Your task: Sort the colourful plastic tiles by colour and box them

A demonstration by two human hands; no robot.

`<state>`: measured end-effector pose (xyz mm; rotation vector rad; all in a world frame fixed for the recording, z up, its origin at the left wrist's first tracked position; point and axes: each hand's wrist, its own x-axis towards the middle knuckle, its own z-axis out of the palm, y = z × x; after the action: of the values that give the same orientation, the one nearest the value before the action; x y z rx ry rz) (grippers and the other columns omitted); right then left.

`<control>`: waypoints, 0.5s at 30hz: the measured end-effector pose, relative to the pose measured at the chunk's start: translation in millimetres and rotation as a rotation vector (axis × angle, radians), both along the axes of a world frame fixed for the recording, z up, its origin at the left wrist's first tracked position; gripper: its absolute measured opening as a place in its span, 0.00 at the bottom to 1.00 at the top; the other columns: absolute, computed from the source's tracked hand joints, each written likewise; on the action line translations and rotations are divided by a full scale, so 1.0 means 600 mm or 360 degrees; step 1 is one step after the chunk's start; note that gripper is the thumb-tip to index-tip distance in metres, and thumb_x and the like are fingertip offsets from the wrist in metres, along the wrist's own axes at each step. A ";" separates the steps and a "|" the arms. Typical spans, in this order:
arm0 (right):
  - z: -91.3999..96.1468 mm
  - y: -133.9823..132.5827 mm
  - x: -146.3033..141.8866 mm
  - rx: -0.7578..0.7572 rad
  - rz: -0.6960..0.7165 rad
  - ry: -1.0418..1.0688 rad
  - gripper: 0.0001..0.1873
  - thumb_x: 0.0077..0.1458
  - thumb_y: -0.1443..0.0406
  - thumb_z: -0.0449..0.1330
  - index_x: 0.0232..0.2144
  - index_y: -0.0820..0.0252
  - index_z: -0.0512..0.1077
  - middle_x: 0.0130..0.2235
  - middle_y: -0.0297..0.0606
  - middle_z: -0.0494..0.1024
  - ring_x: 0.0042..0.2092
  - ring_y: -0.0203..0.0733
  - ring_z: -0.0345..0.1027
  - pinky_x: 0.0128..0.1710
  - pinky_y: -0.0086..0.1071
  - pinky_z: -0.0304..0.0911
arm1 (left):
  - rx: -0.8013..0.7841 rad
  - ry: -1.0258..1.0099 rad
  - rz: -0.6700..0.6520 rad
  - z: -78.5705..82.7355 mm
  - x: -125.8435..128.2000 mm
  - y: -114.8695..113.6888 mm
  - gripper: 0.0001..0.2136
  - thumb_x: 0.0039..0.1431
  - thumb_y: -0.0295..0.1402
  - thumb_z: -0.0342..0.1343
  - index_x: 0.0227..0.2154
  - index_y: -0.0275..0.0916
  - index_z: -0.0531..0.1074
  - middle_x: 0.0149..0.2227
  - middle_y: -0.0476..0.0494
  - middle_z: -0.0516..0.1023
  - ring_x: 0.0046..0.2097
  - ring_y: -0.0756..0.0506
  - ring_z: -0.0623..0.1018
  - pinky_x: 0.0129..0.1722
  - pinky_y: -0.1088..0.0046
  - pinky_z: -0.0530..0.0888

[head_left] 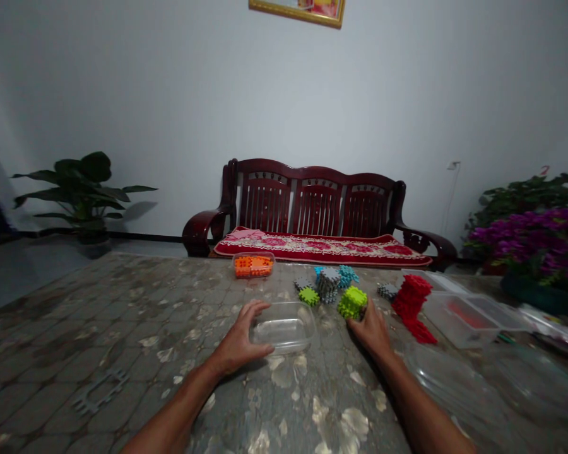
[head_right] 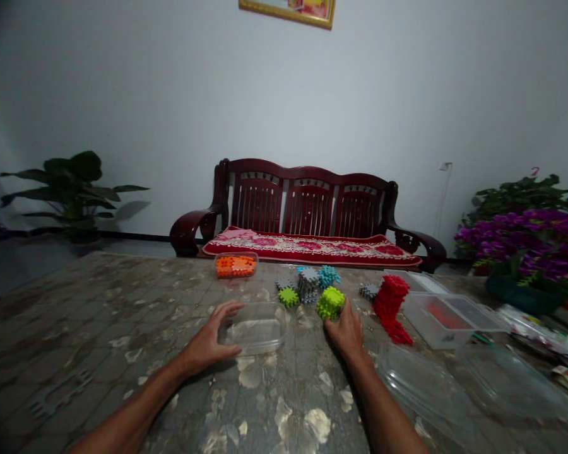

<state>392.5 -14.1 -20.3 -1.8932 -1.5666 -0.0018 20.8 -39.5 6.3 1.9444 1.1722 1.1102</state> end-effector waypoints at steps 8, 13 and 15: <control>0.004 -0.042 -0.012 -0.0063 0.0007 -0.0006 0.41 0.48 0.58 0.58 0.64 0.61 0.57 0.46 0.45 0.76 0.48 0.56 0.71 0.47 0.45 0.66 | 0.0065 -0.0036 -0.0014 -0.003 -0.011 0.003 0.34 0.41 0.33 0.67 0.56 0.41 0.68 0.60 0.36 0.66 0.60 0.35 0.71 0.62 0.51 0.69; -0.010 -0.045 0.001 0.0071 -0.0015 0.0230 0.45 0.42 0.57 0.61 0.63 0.64 0.59 0.51 0.50 0.76 0.54 0.59 0.69 0.54 0.48 0.64 | 0.0042 -0.0036 0.0051 -0.002 -0.019 0.002 0.34 0.43 0.35 0.67 0.57 0.41 0.66 0.60 0.35 0.65 0.59 0.35 0.73 0.61 0.50 0.70; -0.014 -0.049 0.010 0.0232 -0.0103 0.0405 0.41 0.41 0.58 0.60 0.59 0.65 0.63 0.50 0.49 0.76 0.54 0.57 0.69 0.56 0.48 0.62 | 0.0037 -0.0027 0.0081 -0.002 -0.022 0.002 0.34 0.42 0.35 0.66 0.56 0.41 0.66 0.60 0.35 0.65 0.59 0.35 0.73 0.61 0.49 0.70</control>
<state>398.5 -43.6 -28.5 -1.7538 -1.2991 0.0907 7.8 -38.3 5.3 1.9284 1.2110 1.1692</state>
